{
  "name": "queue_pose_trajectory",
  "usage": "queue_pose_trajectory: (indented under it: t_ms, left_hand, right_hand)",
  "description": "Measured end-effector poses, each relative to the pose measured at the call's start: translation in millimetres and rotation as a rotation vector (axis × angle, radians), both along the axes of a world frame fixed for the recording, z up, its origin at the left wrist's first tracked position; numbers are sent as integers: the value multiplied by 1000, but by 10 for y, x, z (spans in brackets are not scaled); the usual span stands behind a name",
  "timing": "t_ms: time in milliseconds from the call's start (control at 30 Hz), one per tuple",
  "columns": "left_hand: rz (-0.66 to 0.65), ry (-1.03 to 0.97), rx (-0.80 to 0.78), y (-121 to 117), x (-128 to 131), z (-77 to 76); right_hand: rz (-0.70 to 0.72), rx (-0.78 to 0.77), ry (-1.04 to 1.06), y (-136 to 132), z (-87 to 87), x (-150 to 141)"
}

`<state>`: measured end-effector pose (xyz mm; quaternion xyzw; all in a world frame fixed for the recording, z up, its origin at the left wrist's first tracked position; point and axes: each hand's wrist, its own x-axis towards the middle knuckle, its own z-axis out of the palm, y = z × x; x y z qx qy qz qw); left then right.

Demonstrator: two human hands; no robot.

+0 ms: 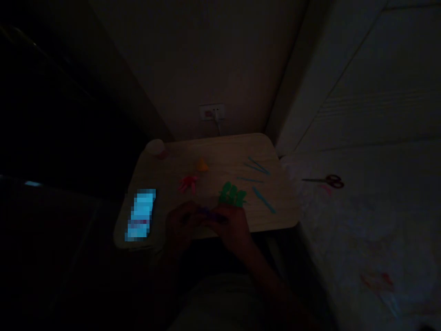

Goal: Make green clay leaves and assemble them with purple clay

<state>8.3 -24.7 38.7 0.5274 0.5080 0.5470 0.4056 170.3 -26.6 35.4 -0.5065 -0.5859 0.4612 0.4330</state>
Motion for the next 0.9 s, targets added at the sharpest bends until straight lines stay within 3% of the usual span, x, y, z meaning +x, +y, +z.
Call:
queue_pose_trajectory:
  t_ms: [133,300,467,633,733,900]
  left_hand:
    - [44,-150,-97,9,74,-49]
    - [-106,-358,-129,-36,133,-127]
    - [-262,-203,-54,-68,52,-130]
    - [-385,-165,56,-52,-19,-100]
    - [-300,-182,44,-41,-10,-83]
    - [-4,-202,-65,-37,-32,-55]
  right_hand:
    - [-8,-142,129,23,6,5]
    - [-23,-239,290,96,78,65]
    - [66,-348,413,81,113,79]
    - [184,-490,544,16,23,48]
    - [206,-482,626,9,-12,42]
    - [255,-433,642,14,18,85]
